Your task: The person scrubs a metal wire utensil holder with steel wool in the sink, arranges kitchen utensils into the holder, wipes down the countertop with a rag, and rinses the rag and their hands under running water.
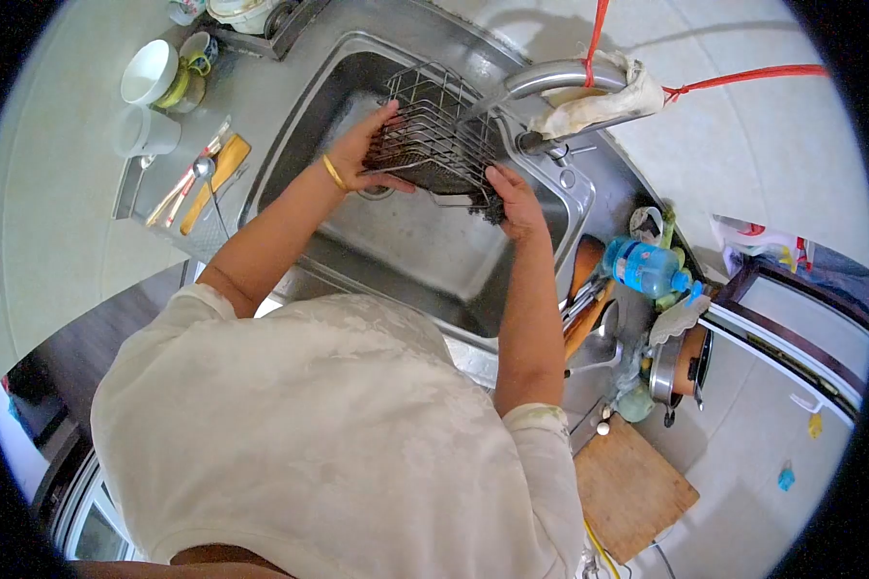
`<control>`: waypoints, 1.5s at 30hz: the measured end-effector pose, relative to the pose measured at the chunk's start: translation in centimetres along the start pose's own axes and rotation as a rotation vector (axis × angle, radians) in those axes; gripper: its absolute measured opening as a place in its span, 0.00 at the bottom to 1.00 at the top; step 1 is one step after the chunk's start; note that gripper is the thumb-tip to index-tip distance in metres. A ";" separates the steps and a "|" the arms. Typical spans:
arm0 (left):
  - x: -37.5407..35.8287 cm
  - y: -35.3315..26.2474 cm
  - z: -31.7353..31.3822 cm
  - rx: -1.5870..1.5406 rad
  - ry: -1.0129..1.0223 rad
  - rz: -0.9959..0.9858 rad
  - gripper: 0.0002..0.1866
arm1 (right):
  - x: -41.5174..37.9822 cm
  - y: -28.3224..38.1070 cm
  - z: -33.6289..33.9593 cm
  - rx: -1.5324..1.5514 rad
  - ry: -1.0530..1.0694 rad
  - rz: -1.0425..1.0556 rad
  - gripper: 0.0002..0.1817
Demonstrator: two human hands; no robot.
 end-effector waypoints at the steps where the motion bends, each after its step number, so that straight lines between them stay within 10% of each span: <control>1: 0.3 0.1 0.0 -0.027 0.042 0.020 0.26 | 0.3 0.3 0.4 -0.141 -0.039 0.048 0.23; 6: 1.8 0.7 1.4 -0.068 0.080 0.043 0.22 | 0.7 1.8 0.3 -0.620 -0.177 0.148 0.24; 12: 2.1 0.7 0.8 -0.180 0.104 -0.011 0.23 | -5.0 7.8 -6.1 -1.245 -0.611 0.806 0.14; 17: 2.9 0.0 0.6 -0.198 0.101 -0.102 0.26 | -7.4 6.6 -13.7 -1.055 -0.335 1.103 0.10; 33: 1.8 -1.0 0.6 0.165 -0.132 -0.197 0.20 | -5.2 6.6 -12.9 -0.971 -0.201 0.984 0.06; 37: 1.6 -1.3 0.5 0.235 -0.224 -0.328 0.21 | -1.9 5.1 -7.1 -1.093 -0.340 0.572 0.07; 45: 3.3 -0.7 1.9 0.193 -0.394 -0.364 0.40 | -5.8 8.0 -12.1 -1.076 -0.421 0.993 0.07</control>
Point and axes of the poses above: each hand's wrist, its own x-axis towards the middle knuckle, its own z-axis out of the back of the hand, y = z × x, the point moved 6 cm from there along x, towards the middle knuckle, and after that the axes turned 10 degrees about x, right-handed, at the moved point
